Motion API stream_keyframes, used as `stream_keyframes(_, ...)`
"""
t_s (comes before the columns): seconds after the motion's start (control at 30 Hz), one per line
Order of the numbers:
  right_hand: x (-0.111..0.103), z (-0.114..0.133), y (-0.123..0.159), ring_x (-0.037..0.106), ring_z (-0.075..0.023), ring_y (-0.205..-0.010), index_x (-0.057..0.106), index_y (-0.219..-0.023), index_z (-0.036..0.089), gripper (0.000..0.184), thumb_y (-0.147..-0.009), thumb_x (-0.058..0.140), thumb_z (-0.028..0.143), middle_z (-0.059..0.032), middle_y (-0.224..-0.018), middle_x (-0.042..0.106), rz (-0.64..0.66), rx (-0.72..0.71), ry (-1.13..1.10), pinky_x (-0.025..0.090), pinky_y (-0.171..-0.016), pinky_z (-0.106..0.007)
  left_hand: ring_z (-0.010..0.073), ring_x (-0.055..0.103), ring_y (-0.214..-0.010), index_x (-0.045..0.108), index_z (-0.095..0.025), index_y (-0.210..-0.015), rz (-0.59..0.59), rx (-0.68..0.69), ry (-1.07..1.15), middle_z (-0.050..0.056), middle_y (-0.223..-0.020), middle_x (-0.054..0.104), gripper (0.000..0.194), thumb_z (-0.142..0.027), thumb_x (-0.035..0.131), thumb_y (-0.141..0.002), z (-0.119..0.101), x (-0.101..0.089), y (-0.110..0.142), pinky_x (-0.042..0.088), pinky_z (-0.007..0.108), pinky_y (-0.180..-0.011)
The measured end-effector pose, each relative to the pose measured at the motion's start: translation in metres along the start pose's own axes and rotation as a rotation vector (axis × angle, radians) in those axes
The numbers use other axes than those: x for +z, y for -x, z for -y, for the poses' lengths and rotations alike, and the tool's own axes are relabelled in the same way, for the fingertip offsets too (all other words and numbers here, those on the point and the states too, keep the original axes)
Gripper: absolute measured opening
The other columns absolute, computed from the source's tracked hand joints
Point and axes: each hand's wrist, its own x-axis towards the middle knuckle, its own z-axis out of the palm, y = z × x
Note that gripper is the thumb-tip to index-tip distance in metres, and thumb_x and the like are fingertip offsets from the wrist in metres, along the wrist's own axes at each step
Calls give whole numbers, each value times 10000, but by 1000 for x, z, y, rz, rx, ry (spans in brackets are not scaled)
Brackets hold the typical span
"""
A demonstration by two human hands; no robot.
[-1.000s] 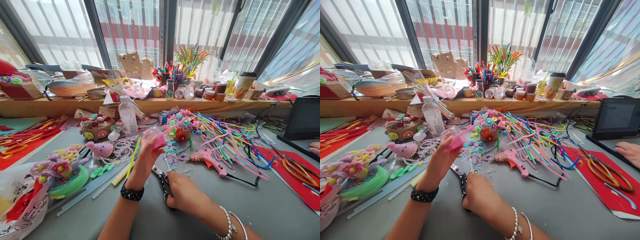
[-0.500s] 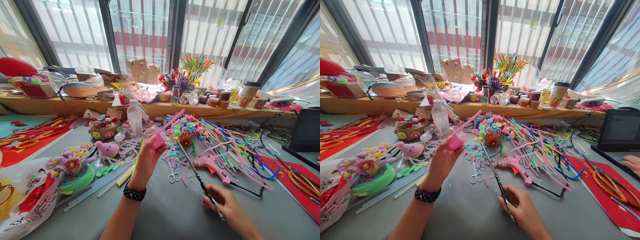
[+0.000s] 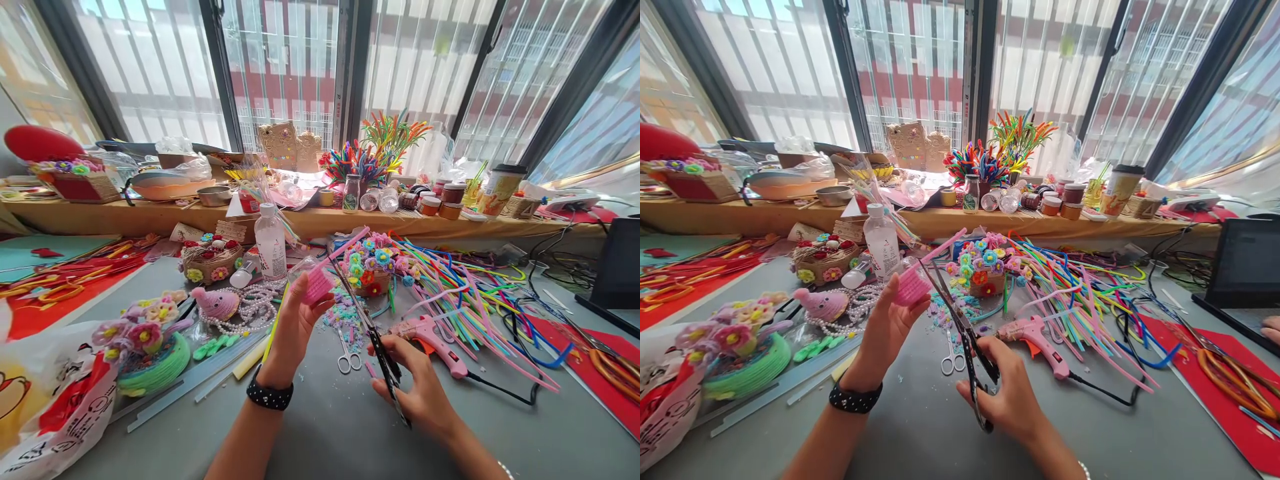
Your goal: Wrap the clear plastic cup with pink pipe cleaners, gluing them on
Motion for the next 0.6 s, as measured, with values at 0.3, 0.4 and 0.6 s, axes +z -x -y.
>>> stream_keyframes(0.3, 8, -4, 6, 575, -211, -831, 538, -889, 169, 281, -700, 567, 375, -61, -838, 591, 16, 11, -36, 470, -767, -320, 124, 616, -542, 448, -140, -999, -12, 22, -324, 15, -739, 614, 515, -494, 647, -681, 7, 5, 3, 554, 260, -541)
stream_keyframes(0.4, 11, -5, 8, 579, -215, -836, 531, -914, 162, 311, -710, 562, 395, -66, -844, 593, 9, 18, -41, 471, -768, -324, 128, 607, -532, 393, -159, -1087, 21, 43, -420, 18, -767, 605, 577, -508, 625, -691, 8, 8, 6, 538, 262, -503)
stream_keyframes(0.6, 13, -3, 11, 600, -201, -793, 529, -921, 171, 286, -707, 581, 354, -68, -867, 638, -32, -6, 19, 484, -703, -293, 124, 576, -603, 385, -191, -1120, 37, 78, -432, 9, -793, 583, 541, -468, 612, -715, 7, 12, 8, 496, 215, -468)
